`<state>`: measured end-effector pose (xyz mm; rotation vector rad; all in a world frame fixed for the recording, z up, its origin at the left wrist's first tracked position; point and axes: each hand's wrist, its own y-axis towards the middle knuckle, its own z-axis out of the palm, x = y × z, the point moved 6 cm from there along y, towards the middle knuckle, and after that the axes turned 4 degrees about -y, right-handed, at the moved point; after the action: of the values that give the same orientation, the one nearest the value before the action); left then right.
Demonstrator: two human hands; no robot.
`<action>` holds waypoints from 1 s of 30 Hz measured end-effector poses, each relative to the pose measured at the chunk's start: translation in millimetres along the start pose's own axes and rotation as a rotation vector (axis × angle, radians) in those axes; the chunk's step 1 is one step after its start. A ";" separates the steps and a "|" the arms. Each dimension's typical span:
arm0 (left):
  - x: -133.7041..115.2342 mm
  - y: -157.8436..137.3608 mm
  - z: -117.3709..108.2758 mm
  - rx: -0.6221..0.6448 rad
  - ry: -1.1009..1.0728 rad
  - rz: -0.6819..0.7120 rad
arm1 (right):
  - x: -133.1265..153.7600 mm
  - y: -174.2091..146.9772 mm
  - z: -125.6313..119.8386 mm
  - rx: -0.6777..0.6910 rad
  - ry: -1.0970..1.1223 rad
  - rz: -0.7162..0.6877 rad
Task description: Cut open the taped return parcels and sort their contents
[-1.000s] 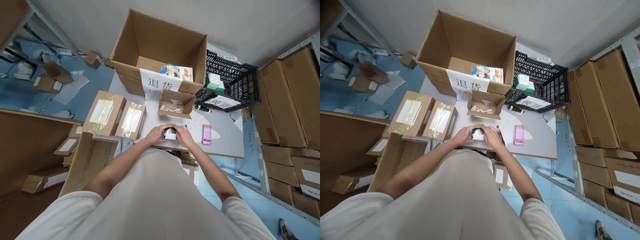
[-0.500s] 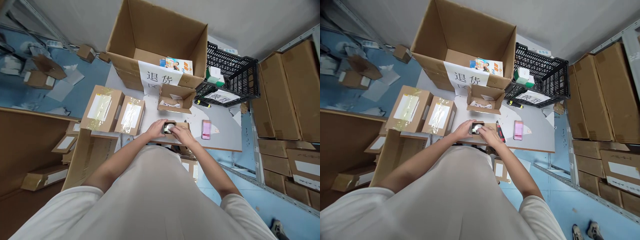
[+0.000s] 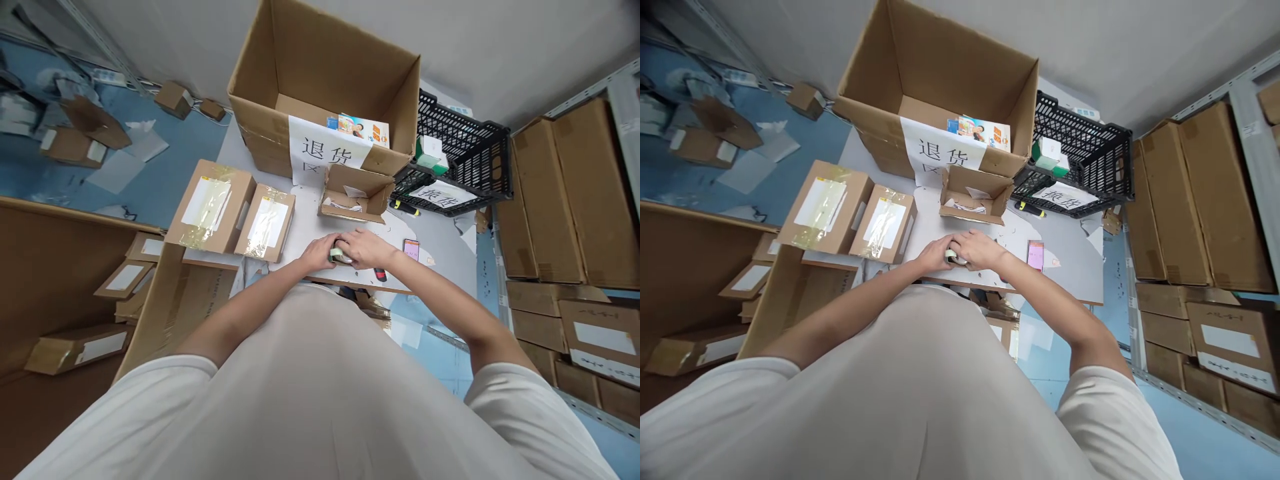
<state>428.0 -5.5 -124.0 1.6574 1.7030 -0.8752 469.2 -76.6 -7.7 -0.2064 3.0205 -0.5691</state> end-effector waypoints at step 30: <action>-81.0 -34.4 -73.5 -0.495 -1.051 0.047 | -112.9 -53.1 -96.2 -1.043 1.190 0.445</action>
<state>398.9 4.1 -13.6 0.6673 0.9950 -0.9474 579.2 -75.1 105.1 1.1147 3.7545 1.4417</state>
